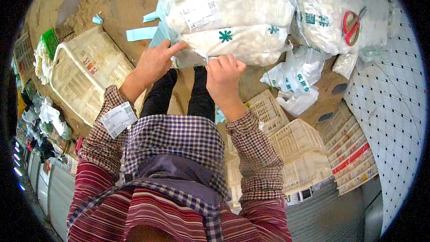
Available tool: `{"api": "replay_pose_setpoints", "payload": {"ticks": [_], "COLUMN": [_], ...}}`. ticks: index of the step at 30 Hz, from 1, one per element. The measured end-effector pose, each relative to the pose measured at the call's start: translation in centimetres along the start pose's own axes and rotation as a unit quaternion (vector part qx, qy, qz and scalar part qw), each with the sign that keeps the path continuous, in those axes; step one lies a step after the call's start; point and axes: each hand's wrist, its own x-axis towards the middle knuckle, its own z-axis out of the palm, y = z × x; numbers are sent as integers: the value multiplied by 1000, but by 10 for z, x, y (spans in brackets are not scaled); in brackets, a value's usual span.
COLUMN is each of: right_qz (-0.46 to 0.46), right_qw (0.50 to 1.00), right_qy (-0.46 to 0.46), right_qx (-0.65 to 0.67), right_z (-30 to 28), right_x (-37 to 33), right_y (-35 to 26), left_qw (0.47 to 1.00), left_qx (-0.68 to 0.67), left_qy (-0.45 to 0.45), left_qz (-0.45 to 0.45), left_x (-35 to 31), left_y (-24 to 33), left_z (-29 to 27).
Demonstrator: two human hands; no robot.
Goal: The person labels pre-packaged food items by tearing off printed labels from a roll and affixing them to plastic bags and larger sacks. The person handles multiple small bags from a basket and then moves to larger sacks on the floor, applying labels to each.
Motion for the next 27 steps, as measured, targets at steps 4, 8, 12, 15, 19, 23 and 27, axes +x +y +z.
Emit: {"api": "replay_pose_setpoints", "payload": {"ticks": [4, 8, 12, 15, 19, 23, 27], "right_qz": [60, 88, 211, 344, 311, 327, 168], "right_qw": [996, 992, 939, 803, 793, 874, 968], "right_qy": [-61, -72, -139, -148, -139, -29, -157], "right_qx": [25, 55, 234, 463, 506, 359, -96], "right_z": [-10, -24, -45, -81, -122, -111, -66], "right_x": [1, 8, 16, 16, 7, 4, -7], "right_y": [-7, -19, -35, -32, -45, -28, -12], "left_qw": [1000, 1000, 998, 991, 980, 979, 966], "left_qx": [10, -19, -50, -97, -190, -174, -139], "left_qy": [8, 5, -24, -73, -19, -9, -71], "left_qz": [8, -5, -27, -56, -63, -103, -208], "left_x": [-2, -2, -7, -17, -50, -78, -96], "left_y": [-2, -1, -1, 4, 3, 9, -3], "left_z": [4, 5, -1, -15, -36, -68, -50]}}
